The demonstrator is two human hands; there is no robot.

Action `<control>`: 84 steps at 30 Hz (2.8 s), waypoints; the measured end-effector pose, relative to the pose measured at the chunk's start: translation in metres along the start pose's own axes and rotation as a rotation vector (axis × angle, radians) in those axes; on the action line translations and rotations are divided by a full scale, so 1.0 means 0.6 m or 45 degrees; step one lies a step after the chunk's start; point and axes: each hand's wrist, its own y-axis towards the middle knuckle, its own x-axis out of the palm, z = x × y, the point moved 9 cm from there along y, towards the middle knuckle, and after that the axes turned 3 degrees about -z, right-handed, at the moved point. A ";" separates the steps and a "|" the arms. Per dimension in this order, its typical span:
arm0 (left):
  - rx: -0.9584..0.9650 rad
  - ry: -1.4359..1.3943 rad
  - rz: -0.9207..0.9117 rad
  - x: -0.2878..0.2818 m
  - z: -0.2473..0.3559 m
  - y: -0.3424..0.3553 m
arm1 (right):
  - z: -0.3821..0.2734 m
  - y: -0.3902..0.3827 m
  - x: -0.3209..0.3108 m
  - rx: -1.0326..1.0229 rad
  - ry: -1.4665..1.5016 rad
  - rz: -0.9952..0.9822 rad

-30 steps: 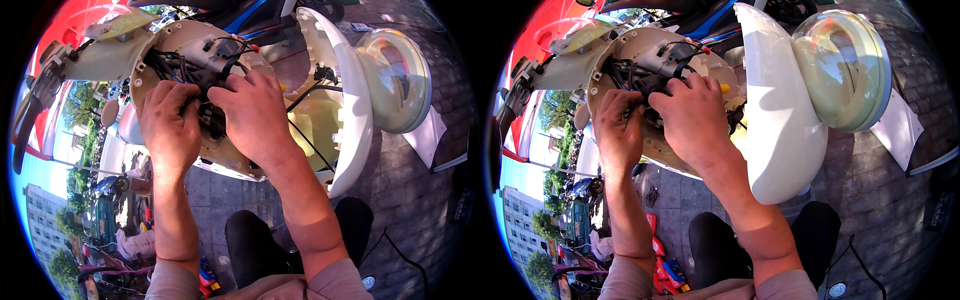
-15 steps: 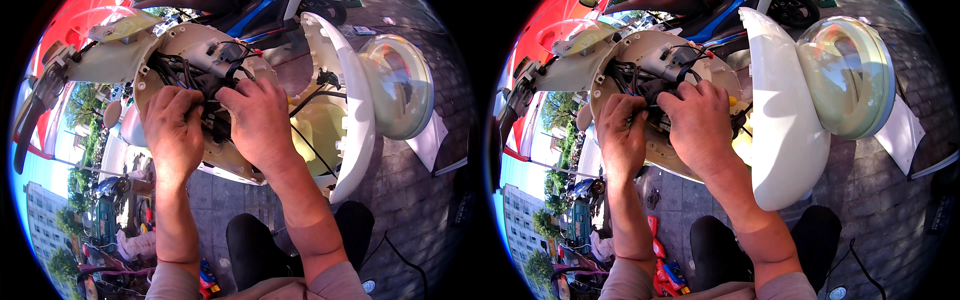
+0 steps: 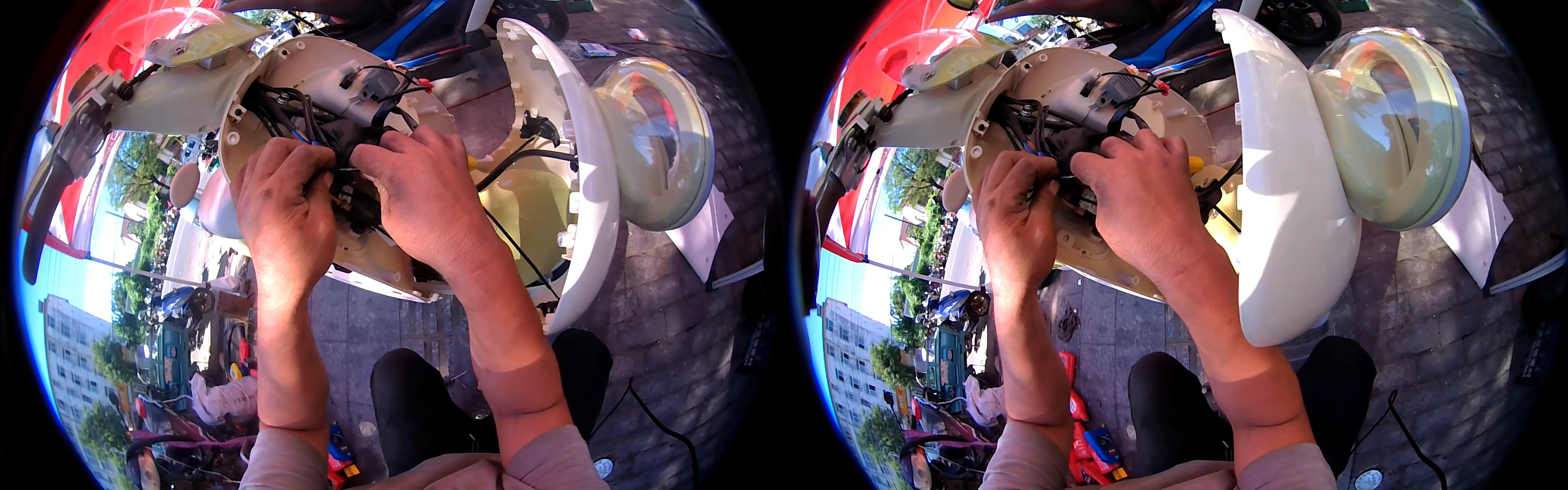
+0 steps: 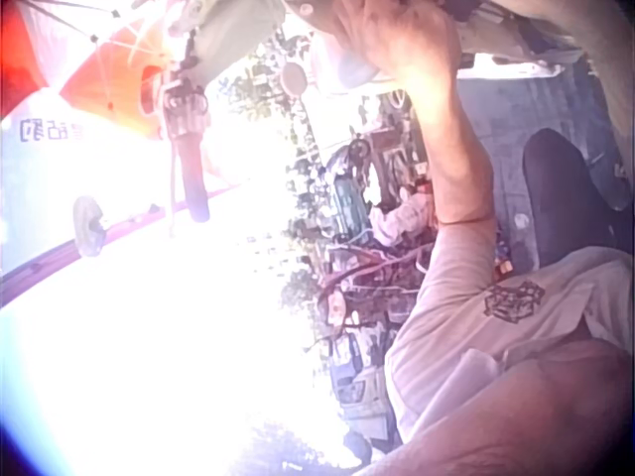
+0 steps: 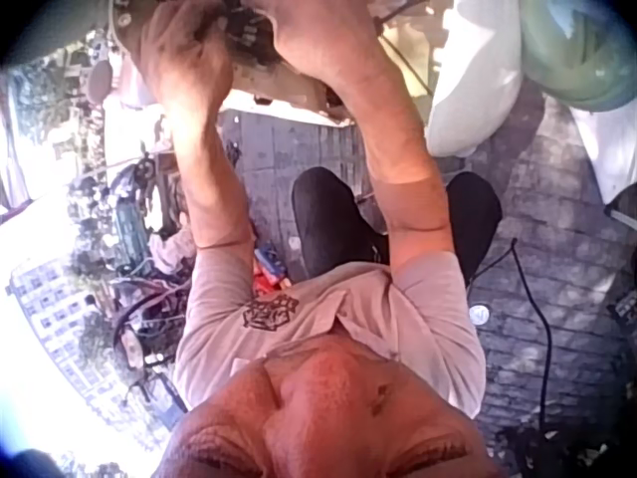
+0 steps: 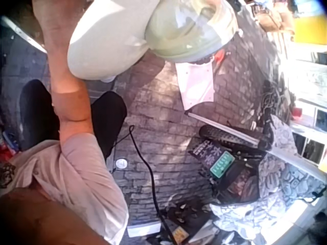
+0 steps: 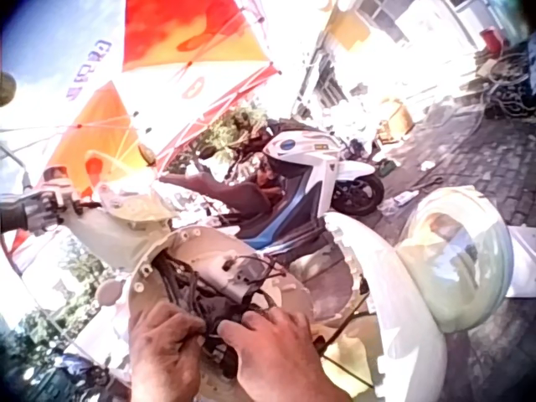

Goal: The person manipulates wires and connectors inside a disassembled motorcycle front panel and then handles a multimeter and other electrical components on a cluttered workshop desk.

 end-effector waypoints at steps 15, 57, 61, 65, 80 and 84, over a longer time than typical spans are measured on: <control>0.036 0.153 0.119 0.000 0.006 -0.005 | -0.054 -0.031 0.018 0.008 -0.160 0.345; 0.332 -0.081 0.298 -0.027 -0.003 -0.048 | -0.040 -0.029 0.024 0.124 0.160 0.193; 0.373 -0.134 0.287 -0.027 -0.008 -0.047 | -0.048 -0.028 0.001 0.021 0.484 0.354; 0.366 -0.089 0.253 -0.024 -0.009 -0.048 | -0.045 -0.022 0.008 -0.059 0.473 0.344; 0.338 -0.037 0.400 -0.022 -0.006 -0.051 | -0.029 -0.020 0.022 0.038 0.503 0.397; 0.271 0.091 0.500 -0.018 -0.001 -0.049 | -0.026 -0.019 0.019 0.091 0.435 0.406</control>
